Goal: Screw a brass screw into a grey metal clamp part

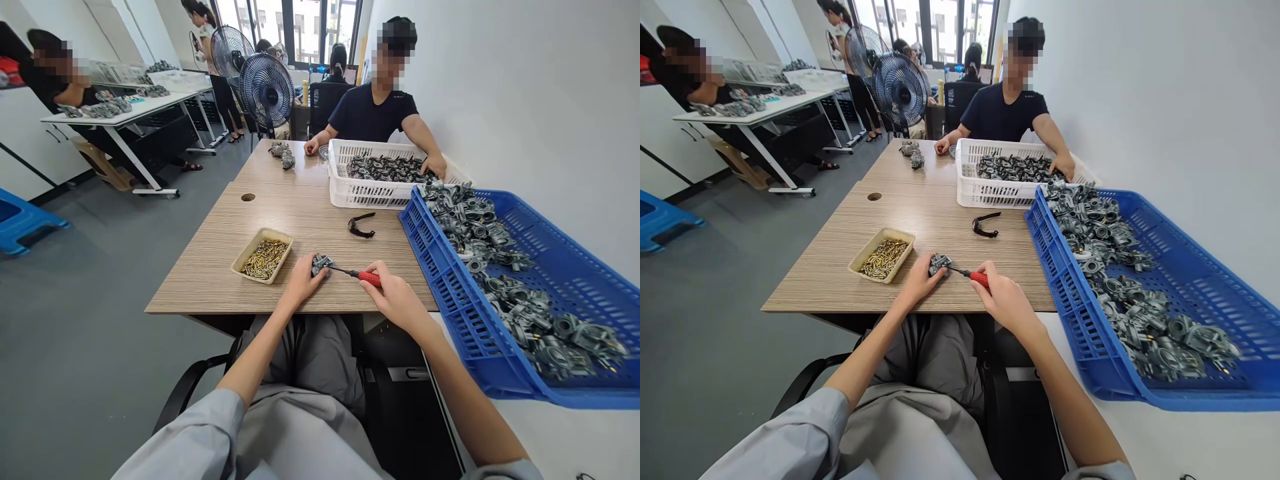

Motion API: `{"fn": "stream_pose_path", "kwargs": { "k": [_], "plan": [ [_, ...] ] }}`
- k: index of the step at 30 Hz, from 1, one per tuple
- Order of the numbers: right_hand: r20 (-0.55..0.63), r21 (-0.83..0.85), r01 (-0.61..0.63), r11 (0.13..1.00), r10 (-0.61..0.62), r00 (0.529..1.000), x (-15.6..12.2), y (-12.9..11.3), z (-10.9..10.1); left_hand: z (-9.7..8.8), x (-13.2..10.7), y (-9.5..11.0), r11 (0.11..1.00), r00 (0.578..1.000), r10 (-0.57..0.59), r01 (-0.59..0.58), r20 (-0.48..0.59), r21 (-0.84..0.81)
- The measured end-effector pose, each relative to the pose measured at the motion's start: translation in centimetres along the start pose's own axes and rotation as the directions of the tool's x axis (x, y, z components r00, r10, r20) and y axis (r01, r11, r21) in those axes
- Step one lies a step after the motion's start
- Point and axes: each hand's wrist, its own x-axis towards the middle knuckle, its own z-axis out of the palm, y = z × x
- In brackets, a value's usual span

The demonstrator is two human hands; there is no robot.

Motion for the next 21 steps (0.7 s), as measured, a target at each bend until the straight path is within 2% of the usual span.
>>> {"fn": "stream_pose_path", "kwargs": {
  "k": [9,21],
  "plan": [
    [-0.035,0.093,0.036,0.995,-0.033,0.999,0.14,0.41,0.56,-0.29,0.01,0.35,1.000,1.000,-0.014,0.014,-0.001,-0.003],
    [-0.032,0.095,0.054,0.994,-0.051,0.998,0.28,0.71,0.68,0.01,0.00,-0.12,0.999,0.999,-0.030,0.030,-0.021,0.015]
  ]
}}
